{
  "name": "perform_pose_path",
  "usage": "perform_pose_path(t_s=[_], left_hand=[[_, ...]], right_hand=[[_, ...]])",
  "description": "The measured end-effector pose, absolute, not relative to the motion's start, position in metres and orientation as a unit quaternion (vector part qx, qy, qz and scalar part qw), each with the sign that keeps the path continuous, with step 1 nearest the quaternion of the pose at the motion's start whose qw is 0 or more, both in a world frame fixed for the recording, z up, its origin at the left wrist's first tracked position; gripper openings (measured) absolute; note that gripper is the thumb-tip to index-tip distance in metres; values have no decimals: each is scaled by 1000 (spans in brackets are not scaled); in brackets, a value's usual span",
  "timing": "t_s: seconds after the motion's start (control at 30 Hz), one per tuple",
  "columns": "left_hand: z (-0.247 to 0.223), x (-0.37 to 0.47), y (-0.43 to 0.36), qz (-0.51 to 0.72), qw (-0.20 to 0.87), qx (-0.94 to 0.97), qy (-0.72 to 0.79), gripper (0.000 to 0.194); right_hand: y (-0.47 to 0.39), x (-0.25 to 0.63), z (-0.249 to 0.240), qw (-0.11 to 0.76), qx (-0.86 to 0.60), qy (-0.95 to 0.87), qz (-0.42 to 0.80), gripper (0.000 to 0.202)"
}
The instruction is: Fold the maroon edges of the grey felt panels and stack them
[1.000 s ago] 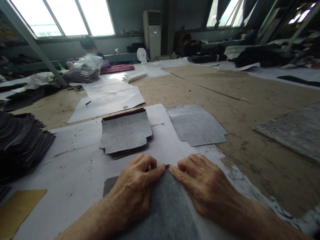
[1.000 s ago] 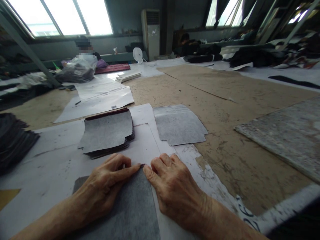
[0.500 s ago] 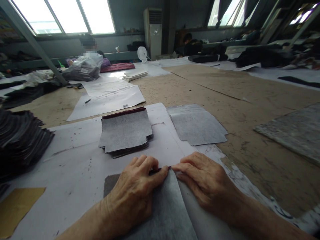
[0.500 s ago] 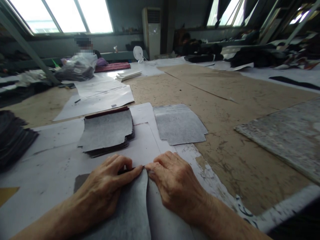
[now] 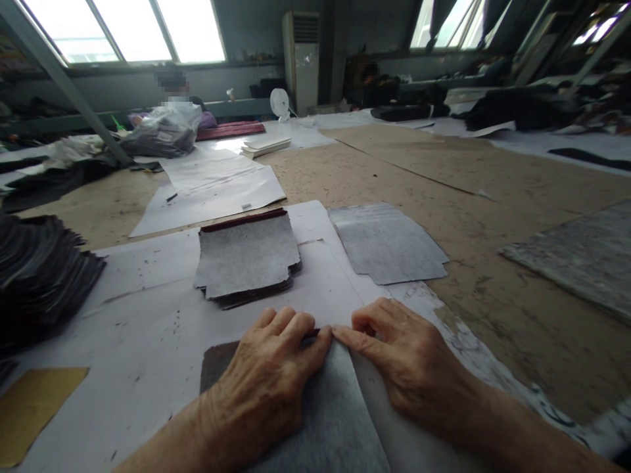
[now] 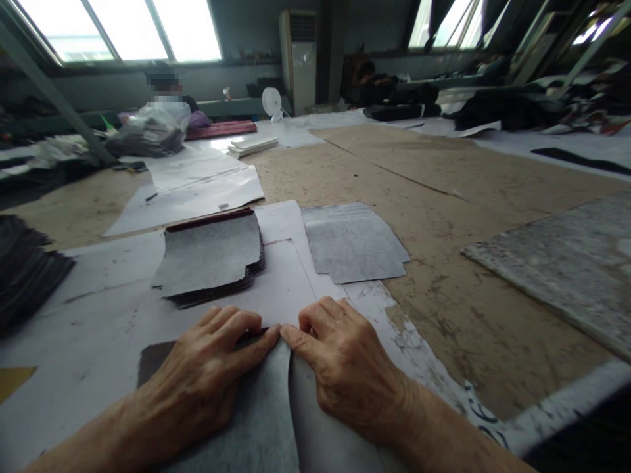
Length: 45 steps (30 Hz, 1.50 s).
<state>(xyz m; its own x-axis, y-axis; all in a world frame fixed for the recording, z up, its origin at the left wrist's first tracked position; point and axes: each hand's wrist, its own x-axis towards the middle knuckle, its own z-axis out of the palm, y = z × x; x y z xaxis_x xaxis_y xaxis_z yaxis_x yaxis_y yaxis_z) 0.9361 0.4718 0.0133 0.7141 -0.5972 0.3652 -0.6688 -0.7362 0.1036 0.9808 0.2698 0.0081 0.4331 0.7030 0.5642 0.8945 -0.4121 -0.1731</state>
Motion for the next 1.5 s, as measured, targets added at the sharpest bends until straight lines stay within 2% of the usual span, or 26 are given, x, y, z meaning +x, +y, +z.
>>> perform_pose_path(t_s=[0.27, 0.4, 0.57, 0.63, 0.77, 0.97, 1.1, 1.37, 1.5], left_hand=[[12, 936, 492, 145, 230, 908, -320, 42], [12, 931, 510, 138, 183, 910, -347, 44], [10, 928, 517, 148, 173, 908, -352, 44], [9, 928, 515, 157, 186, 905, -350, 44], [8, 929, 513, 173, 190, 901, -349, 42], [12, 928, 533, 207, 190, 907, -315, 33], [15, 923, 556, 218, 194, 902, -317, 35], [14, 918, 563, 161, 147, 910, -353, 32], [12, 920, 562, 160, 153, 914, -340, 32]], right_hand=[[271, 978, 9, 203, -827, -481, -209, 30], [272, 980, 10, 205, -821, -486, -219, 31], [264, 992, 20, 342, -852, -381, -109, 18], [267, 993, 26, 361, -859, -345, -113, 14], [296, 982, 27, 307, -828, -429, -190, 21], [333, 969, 11, 247, -823, -492, -141, 30], [332, 971, 10, 217, -812, -518, -162, 34], [338, 965, 17, 97, -798, -557, -211, 38], [353, 960, 27, 8, -803, -554, -218, 29]])
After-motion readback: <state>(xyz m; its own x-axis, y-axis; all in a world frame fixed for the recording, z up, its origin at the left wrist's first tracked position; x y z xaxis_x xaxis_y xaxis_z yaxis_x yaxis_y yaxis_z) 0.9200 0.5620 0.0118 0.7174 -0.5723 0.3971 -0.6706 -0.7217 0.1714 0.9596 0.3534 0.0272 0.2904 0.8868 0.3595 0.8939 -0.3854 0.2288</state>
